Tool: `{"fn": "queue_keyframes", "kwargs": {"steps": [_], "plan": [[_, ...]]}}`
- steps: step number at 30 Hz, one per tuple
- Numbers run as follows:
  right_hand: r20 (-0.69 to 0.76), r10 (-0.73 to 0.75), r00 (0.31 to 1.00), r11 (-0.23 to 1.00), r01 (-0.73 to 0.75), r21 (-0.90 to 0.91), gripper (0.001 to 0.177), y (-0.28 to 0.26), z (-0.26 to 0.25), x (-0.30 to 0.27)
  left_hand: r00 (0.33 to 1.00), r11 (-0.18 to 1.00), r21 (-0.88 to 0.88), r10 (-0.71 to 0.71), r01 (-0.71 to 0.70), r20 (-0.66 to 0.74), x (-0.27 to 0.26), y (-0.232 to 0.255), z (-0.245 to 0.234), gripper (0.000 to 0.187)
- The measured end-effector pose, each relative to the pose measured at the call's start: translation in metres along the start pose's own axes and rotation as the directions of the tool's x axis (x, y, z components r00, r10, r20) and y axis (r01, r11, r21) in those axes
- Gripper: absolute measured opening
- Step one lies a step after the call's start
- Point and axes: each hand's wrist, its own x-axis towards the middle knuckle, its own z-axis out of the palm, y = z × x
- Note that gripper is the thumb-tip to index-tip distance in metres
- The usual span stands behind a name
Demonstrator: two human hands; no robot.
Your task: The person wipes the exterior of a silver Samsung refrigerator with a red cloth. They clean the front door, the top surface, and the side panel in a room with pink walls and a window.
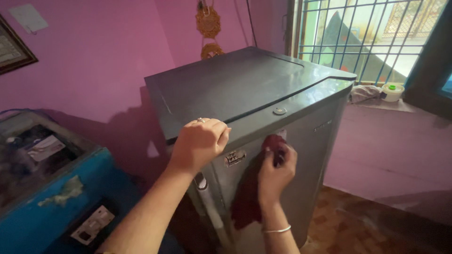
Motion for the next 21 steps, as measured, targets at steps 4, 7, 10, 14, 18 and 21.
{"fn": "queue_keyframes", "kwargs": {"steps": [4, 7, 10, 14, 18, 21], "plan": [[0.186, -0.465, 0.866, 0.877, 0.480, -0.042, 0.030, -0.015, 0.004, -0.043, 0.998, 0.997, -0.047, -0.062, 0.062, -0.013, -0.001, 0.000, 0.000, 0.021], [0.176, -0.333, 0.926, 0.939, 0.343, -0.031, 0.032, -0.018, 0.003, -0.040, 0.980, 0.971, -0.134, -0.197, 0.199, 0.026, 0.000, 0.000, -0.001, 0.019], [0.020, -0.147, 0.989, 0.987, 0.148, -0.058, 0.030, -0.017, 0.008, -0.023, 0.963, 0.953, -0.137, -0.263, 0.269, 0.058, 0.000, 0.001, -0.004, 0.020], [0.104, -0.261, 0.960, 0.965, 0.263, -0.004, 0.026, -0.022, 0.018, -0.058, 0.960, 0.949, -0.147, -0.275, 0.279, 0.043, -0.001, -0.001, -0.004, 0.019], [0.036, -0.066, 0.997, 0.998, 0.066, 0.024, 0.019, -0.019, 0.019, -0.036, 0.955, 0.941, -0.162, -0.292, 0.298, 0.058, -0.003, -0.004, -0.004, 0.017], [0.008, -0.114, 0.993, 0.993, 0.114, 0.006, 0.014, -0.023, 0.028, -0.048, 0.951, 0.935, -0.173, -0.304, 0.309, 0.052, -0.005, -0.004, -0.005, 0.017]]}}
